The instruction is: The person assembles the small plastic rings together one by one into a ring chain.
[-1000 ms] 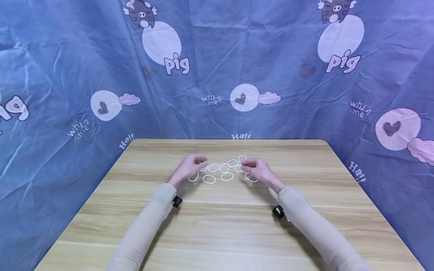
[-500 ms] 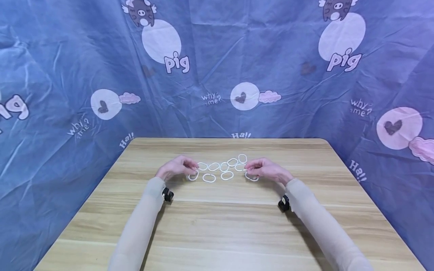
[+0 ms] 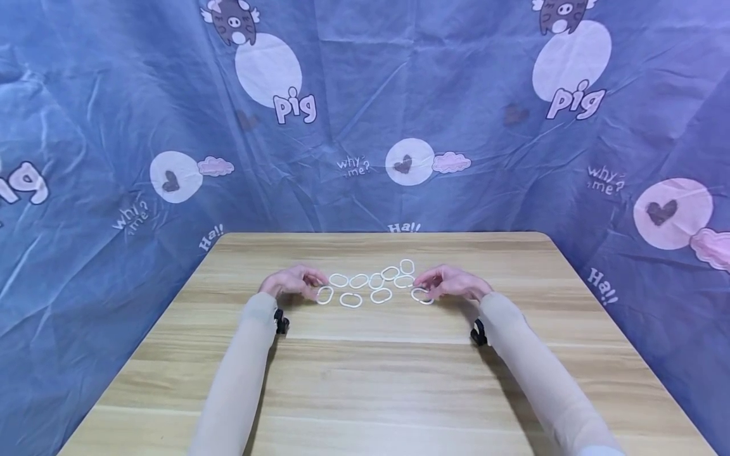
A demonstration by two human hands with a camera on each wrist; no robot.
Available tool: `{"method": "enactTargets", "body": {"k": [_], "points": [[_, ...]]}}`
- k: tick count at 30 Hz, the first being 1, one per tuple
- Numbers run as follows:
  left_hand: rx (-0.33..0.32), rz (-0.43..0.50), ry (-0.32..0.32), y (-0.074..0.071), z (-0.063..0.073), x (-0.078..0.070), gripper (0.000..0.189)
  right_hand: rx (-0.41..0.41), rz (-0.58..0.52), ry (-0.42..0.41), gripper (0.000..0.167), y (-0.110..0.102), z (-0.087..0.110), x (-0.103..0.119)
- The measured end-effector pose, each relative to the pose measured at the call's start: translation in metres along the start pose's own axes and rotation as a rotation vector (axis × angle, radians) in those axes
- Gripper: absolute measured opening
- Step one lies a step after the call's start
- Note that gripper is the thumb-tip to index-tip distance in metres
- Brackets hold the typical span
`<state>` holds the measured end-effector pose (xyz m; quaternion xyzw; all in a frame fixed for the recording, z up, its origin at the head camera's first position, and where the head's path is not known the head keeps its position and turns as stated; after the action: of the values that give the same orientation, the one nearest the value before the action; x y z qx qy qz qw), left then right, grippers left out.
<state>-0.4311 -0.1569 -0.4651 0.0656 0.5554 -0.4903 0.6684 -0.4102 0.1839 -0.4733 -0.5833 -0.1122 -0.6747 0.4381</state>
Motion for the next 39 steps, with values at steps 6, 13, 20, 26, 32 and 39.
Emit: {"method": "enactTargets", "body": {"k": [6,13,20,26,32,39], "points": [[0.018,-0.088,-0.058,0.002,-0.005,-0.003,0.051,0.048,0.071,-0.097,0.044,-0.002,0.000,0.006],[0.016,-0.132,-0.079,0.005,-0.011,-0.002,0.049,0.041,0.104,-0.086,0.050,0.000,-0.003,0.004],[0.017,-0.137,-0.078,0.008,-0.011,-0.001,0.047,0.043,0.119,-0.066,0.056,0.004,-0.004,0.002],[0.008,-0.100,-0.039,0.008,-0.009,-0.001,0.046,0.066,0.195,-0.079,0.059,0.005,-0.005,0.006],[-0.027,-0.131,-0.006,0.007,-0.007,0.000,0.045,0.060,0.242,-0.032,0.057,0.007,-0.009,0.006],[-0.058,-0.121,0.051,0.005,-0.004,-0.004,0.043,0.059,0.267,-0.035,0.053,0.009,-0.009,0.007]]}}
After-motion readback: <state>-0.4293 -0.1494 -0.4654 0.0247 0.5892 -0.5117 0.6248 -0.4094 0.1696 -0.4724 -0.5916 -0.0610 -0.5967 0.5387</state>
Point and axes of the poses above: each hand's wrist, its own z-axis away from the middle knuckle, its own y-axis out of the palm, x = y × z, the point moved 8 cm from there along -z, towards the middle knuckle, and after that the axes turned 9 degrees about x, right-handed, at the moved point
